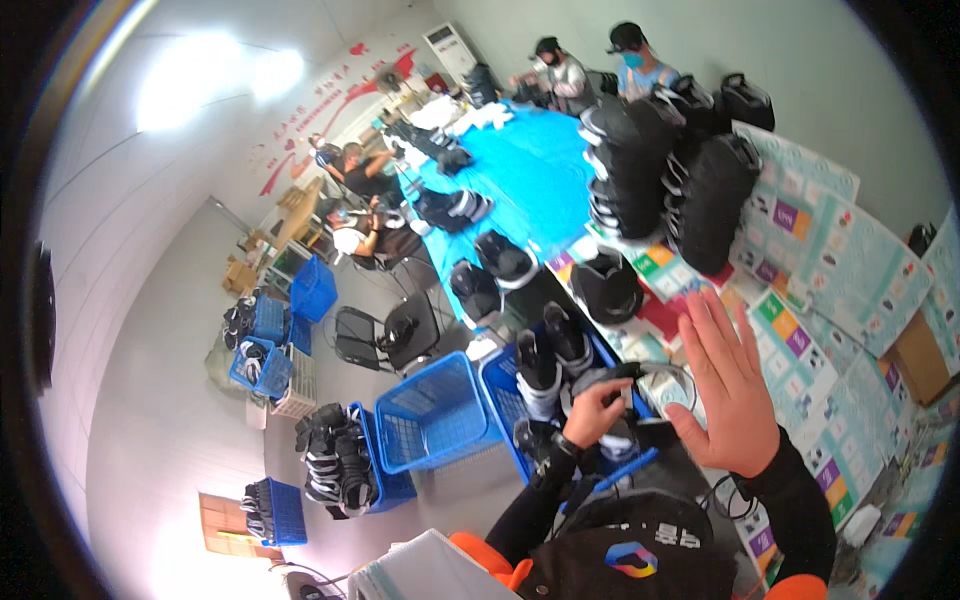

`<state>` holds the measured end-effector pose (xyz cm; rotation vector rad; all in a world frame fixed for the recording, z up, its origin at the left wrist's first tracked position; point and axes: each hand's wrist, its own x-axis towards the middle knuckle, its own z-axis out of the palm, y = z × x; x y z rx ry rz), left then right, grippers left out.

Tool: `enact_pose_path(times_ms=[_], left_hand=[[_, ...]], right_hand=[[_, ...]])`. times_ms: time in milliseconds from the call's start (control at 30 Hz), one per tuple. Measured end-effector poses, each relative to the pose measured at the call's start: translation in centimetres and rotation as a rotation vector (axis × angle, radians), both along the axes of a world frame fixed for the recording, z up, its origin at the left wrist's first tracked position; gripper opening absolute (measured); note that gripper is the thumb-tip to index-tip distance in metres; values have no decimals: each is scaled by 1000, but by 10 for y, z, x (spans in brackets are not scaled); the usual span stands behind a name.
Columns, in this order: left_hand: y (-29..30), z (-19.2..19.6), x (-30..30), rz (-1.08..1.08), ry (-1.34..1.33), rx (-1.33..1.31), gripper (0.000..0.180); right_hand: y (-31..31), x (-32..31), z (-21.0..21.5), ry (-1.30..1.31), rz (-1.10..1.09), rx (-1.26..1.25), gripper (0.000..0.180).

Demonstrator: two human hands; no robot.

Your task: The person processes shoe components by hand, picking up black upper sections, folding and pressing them, and then placing them into blue plastic crates.

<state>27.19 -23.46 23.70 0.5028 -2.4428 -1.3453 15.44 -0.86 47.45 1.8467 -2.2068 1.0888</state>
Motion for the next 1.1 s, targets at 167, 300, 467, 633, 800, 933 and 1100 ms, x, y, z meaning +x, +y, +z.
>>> enact_pose_path(times_ms=[167, 300, 467, 633, 800, 933, 1100], left_hand=[[4, -16, 6, 21, -69, 264, 35], [-19, -64, 33, 99, -140, 247, 34], [-11, -69, 42, 99, -176, 143, 33], [-5, -82, 45, 142, -259, 91, 36], [24, -78, 8, 94, -249, 39, 37], [50, -68, -17, 70, -206, -41, 41], [86, -54, -34, 42, -251, -26, 45]], right_hand=[[26, -50, -116, 83, -397, 98, 46], [93, -95, -273, -244, -544, 579, 20], [311, -67, -521, -444, -838, 906, 35], [343, 1, -524, -695, -1287, 810, 50], [372, 27, -556, -515, -1443, 622, 72], [351, 24, -518, -512, -1533, 821, 59], [353, 24, -491, -552, -1723, 985, 49]])
